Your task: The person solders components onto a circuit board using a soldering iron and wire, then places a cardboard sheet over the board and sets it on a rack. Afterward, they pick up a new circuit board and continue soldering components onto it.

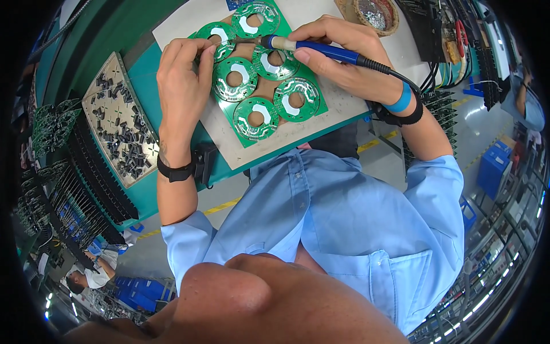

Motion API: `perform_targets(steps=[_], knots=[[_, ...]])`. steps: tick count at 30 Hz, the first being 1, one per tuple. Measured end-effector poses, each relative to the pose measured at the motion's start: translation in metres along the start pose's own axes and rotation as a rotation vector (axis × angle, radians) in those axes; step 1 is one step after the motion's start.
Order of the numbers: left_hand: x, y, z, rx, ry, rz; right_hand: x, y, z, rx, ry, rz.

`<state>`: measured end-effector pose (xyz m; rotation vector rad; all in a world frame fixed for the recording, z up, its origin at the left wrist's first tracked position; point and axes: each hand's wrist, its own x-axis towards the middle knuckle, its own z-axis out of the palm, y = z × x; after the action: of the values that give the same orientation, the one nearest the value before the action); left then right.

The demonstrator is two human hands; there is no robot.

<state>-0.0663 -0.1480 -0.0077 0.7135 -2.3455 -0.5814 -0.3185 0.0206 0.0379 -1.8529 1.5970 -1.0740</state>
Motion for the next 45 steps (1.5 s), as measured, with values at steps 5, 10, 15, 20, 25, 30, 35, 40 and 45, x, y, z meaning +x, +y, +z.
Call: perform_targets(steps=[5, 10, 15, 20, 25, 30, 35, 40, 45], knots=[[0.0001, 0.0010, -0.0005, 0.006, -0.006, 0.002, -0.0007, 0.0007, -0.0002, 0.009, -0.003, 0.008], [-0.0013, 0.0013, -0.0005, 0.004, -0.008, 0.009, -0.0008, -0.0012, 0.0001, -0.002, -0.006, 0.006], [0.0011, -0.0003, 0.0013, 0.005, -0.008, 0.026, -0.0012, -0.0006, 0.0007, -0.001, -0.004, 0.005], [0.0017, 0.0000, 0.0008, 0.021, -0.004, 0.051, -0.0017, -0.0001, 0.0010, -0.005, -0.001, 0.008], [0.0012, 0.0024, 0.0008, -0.025, -0.012, 0.015, -0.0012, -0.0014, -0.0001, -0.007, -0.008, 0.008], [0.0014, 0.0001, 0.0007, 0.031, -0.006, 0.046, -0.0010, -0.0001, 0.0004, -0.001, -0.004, -0.009], [0.0015, -0.0001, 0.0011, 0.023, -0.004, 0.054, -0.0010, 0.0006, 0.0002, 0.004, -0.006, -0.022], [0.0019, 0.0018, 0.0012, 0.000, -0.012, 0.042, -0.0020, 0.0021, 0.0000, -0.005, -0.001, -0.018], [0.0028, 0.0006, 0.0032, -0.024, -0.017, 0.023, -0.0006, 0.0041, -0.0035, -0.003, -0.021, -0.021]])
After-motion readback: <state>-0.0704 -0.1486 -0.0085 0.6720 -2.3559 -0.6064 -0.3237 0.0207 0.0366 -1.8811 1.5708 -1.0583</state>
